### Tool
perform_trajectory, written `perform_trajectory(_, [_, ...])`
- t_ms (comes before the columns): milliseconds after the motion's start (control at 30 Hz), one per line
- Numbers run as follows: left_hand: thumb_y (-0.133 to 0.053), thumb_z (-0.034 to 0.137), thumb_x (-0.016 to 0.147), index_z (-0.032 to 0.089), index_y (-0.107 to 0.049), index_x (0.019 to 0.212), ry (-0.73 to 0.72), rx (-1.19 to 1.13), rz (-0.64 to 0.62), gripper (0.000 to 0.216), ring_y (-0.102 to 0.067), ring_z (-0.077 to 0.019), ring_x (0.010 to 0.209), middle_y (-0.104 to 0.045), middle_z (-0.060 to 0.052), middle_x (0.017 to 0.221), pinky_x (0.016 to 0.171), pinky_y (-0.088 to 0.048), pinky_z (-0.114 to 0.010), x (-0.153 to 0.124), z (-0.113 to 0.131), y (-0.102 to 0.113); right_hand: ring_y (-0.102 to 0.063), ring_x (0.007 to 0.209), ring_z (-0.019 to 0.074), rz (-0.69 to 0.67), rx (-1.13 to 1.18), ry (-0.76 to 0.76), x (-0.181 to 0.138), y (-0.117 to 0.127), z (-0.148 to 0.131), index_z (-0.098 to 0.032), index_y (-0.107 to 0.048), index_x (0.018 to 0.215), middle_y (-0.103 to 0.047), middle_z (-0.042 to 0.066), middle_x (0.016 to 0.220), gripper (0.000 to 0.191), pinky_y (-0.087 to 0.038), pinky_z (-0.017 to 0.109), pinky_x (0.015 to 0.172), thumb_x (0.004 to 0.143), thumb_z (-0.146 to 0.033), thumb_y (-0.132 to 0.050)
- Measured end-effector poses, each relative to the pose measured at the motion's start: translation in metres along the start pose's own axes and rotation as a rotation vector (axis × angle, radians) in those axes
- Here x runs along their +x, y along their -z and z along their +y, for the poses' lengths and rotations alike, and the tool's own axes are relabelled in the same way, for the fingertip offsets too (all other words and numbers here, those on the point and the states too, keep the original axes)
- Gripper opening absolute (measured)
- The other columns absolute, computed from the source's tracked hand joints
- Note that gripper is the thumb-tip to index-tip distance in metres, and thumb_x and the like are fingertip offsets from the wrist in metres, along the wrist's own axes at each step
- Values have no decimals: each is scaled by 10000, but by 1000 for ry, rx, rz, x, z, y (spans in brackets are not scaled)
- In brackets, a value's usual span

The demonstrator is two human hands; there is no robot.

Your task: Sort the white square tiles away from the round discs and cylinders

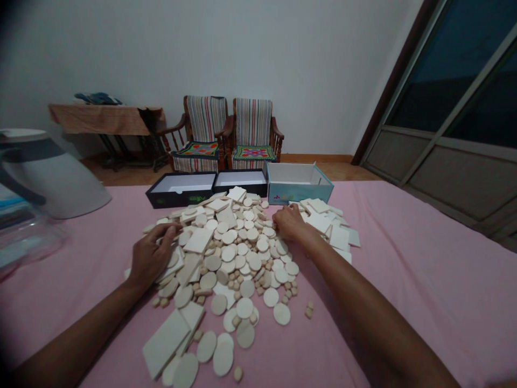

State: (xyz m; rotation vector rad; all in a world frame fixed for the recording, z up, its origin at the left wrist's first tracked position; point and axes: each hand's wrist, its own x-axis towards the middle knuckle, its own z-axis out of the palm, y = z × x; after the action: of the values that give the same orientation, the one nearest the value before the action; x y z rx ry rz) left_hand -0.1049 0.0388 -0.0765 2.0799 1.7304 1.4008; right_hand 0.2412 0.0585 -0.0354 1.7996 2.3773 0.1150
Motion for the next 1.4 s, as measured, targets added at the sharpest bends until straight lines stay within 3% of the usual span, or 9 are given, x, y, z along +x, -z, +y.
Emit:
perform_trajectory(200, [-473,429,910,195,-692,933,2,-23,2,321,-677,-173,867,-729,-19,931,739,-499,-240,-1,0,-1,-578,988,287,85,27,32,-5,-5,3,-147,-695,928,-713,143,939,213,-258,442,926,804,-138,-523])
perform_trajectory(367, [-468,420,913,195,-690,940,7,-25,-2,317,-674,-174,879,-728,-19,934,757,-490,-244,-1,0,-2,-594,917,232,193,328,53,-21,6,-5,-186,-673,933,-711,57,893,190,-294,408,908,765,-169,-585])
perform_trajectory(600, [-452,428,922,189,-682,936,2,-31,-2,332,-670,-174,875,-724,-23,923,765,-482,-247,-2,0,-2,-581,1000,220,386,643,296,-27,33,-75,-198,-647,1055,-699,51,1018,255,-337,408,934,809,-260,-664])
perform_trajectory(800, [-443,420,919,192,-676,925,-2,-25,-9,326,-666,-172,859,-723,-23,912,742,-481,-242,-2,3,0,-508,1099,298,380,499,348,-13,38,-133,-146,-602,1185,-644,133,1139,475,-337,461,930,810,-431,-663])
perform_trajectory(967, [-445,426,913,189,-682,940,-7,-14,-6,337,-665,-183,874,-726,-32,927,775,-486,-257,-2,3,1,-514,1037,308,347,416,282,-8,34,-152,-122,-610,1099,-617,161,1085,420,-357,471,900,816,-433,-621])
perform_trajectory(1067, [-447,436,913,192,-683,931,-11,-8,-2,341,-669,-186,884,-729,-32,939,784,-488,-265,-1,1,0,-528,1017,287,384,457,257,-8,30,-146,-128,-612,1072,-623,149,1053,331,-383,433,885,812,-332,-613])
perform_trajectory(1200, [-452,439,910,195,-686,933,7,0,-7,338,-675,-182,868,-731,-29,943,749,-493,-254,0,0,0,-571,955,225,555,574,125,-15,24,-109,-132,-613,1091,-664,116,994,307,-414,363,885,817,-93,-480])
perform_trajectory(1300, [-455,439,910,199,-688,940,10,8,-9,335,-674,-181,871,-730,-28,956,741,-492,-248,0,0,0,-583,931,217,633,641,69,-26,18,-75,-145,-631,1044,-676,103,981,275,-433,354,880,796,-107,-519])
perform_trajectory(1400, [-453,435,913,201,-687,933,3,9,-6,332,-674,-180,875,-729,-25,946,746,-493,-246,0,1,1,-587,903,208,593,700,79,-36,12,-59,-159,-643,986,-676,88,962,214,-451,351,846,788,-144,-560])
